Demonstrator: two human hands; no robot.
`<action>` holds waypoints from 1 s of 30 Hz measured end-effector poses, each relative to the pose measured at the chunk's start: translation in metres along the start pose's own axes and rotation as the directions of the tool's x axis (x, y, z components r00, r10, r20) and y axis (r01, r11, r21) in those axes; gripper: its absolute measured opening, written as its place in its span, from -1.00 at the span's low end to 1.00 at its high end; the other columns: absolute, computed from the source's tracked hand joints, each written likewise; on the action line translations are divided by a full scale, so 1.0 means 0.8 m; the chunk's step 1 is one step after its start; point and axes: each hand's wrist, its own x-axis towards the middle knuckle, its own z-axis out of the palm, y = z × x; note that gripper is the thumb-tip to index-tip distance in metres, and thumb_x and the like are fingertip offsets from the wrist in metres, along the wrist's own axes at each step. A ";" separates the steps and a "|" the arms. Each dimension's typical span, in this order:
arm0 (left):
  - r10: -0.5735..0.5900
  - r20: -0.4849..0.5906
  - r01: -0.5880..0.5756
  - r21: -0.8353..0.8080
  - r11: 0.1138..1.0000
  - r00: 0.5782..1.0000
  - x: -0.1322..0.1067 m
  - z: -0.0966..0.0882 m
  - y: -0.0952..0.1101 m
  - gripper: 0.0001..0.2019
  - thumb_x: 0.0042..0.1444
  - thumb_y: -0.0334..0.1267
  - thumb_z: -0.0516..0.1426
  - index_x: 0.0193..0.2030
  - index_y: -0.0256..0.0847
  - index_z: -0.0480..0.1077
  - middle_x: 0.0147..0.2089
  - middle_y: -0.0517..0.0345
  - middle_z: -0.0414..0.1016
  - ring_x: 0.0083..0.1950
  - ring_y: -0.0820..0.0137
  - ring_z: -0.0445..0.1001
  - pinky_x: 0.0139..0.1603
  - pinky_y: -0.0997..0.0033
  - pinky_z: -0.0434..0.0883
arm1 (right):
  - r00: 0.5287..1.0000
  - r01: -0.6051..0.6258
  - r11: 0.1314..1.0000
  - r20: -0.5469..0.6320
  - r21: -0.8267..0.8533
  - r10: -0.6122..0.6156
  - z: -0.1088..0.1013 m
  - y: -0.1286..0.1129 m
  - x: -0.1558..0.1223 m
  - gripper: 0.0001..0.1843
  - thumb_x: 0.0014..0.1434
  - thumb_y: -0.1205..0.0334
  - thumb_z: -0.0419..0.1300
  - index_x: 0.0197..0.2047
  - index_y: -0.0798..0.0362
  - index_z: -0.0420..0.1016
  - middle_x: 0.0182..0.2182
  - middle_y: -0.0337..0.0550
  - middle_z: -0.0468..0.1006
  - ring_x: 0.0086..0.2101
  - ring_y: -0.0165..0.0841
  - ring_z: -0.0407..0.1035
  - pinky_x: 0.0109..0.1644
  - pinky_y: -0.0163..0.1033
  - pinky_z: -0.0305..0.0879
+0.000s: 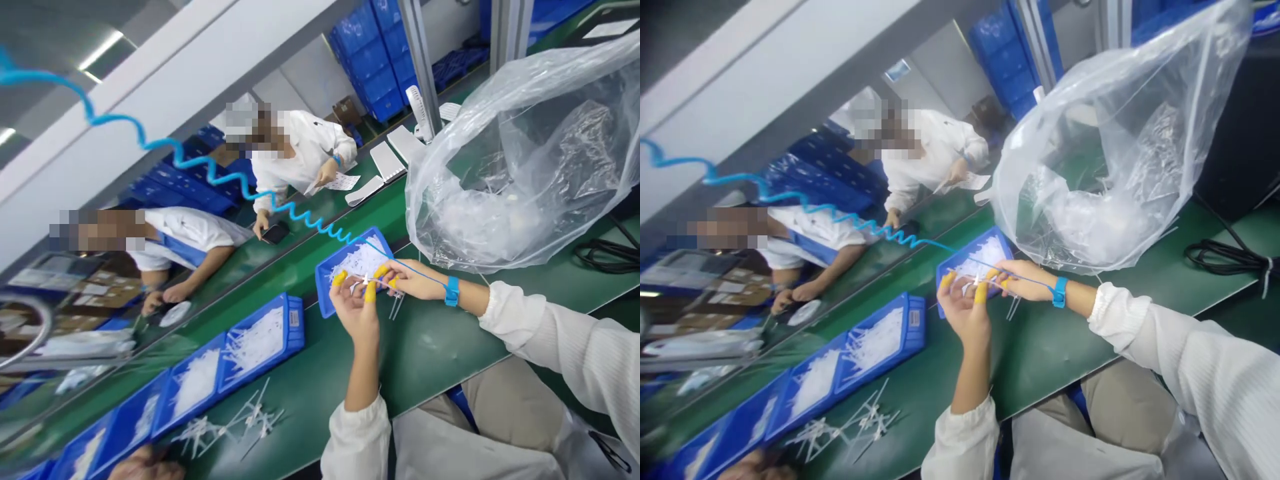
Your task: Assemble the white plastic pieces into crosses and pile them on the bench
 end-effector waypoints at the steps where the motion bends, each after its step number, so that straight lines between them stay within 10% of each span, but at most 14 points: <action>1: 0.035 0.005 -0.035 0.011 0.999 0.999 0.001 0.004 -0.007 -0.19 0.13 -0.05 0.50 0.41 0.05 0.21 0.03 0.15 0.44 -0.11 0.44 0.56 -0.03 0.42 0.58 | 0.999 -0.038 0.997 0.010 0.062 0.038 0.000 -0.001 0.001 -0.65 0.12 0.42 0.24 -0.01 0.08 0.59 -0.23 -0.20 0.68 -0.37 -0.42 0.58 -0.34 -0.37 0.46; 6: 0.083 -0.009 -0.083 -0.028 0.996 0.997 -0.008 0.000 -0.037 -0.07 0.09 -0.08 0.53 0.49 0.06 0.16 -0.02 0.19 0.44 -0.15 0.47 0.57 -0.07 0.48 0.55 | 0.984 -0.166 0.949 -0.026 0.270 0.179 -0.005 -0.009 0.001 -0.69 0.07 0.43 0.25 -0.09 0.13 0.63 -0.30 -0.12 0.73 -0.39 -0.43 0.58 -0.37 -0.42 0.42; 12: 0.036 -0.035 -0.038 -0.054 0.998 0.999 -0.017 -0.004 -0.037 -0.44 0.09 -0.14 0.54 0.12 -0.09 0.41 -0.04 0.15 0.52 -0.06 0.43 0.61 0.00 0.49 0.56 | 0.981 -0.174 0.915 -0.020 0.365 0.194 -0.004 -0.017 -0.008 -0.63 0.24 0.00 0.45 -0.08 0.14 0.68 -0.21 0.00 0.76 -0.32 -0.40 0.62 -0.29 -0.40 0.47; 30: -0.147 0.081 0.146 0.019 0.989 0.986 -0.026 -0.003 -0.026 -0.68 0.19 -0.05 0.47 -0.03 -0.16 0.63 0.01 0.03 0.66 0.06 0.26 0.67 0.19 0.25 0.60 | 0.987 0.047 0.997 -0.151 -0.067 -0.057 -0.007 0.006 -0.009 -0.80 0.26 0.18 0.45 -0.09 0.09 0.76 -0.22 -0.13 0.77 -0.25 -0.35 0.62 -0.16 -0.29 0.52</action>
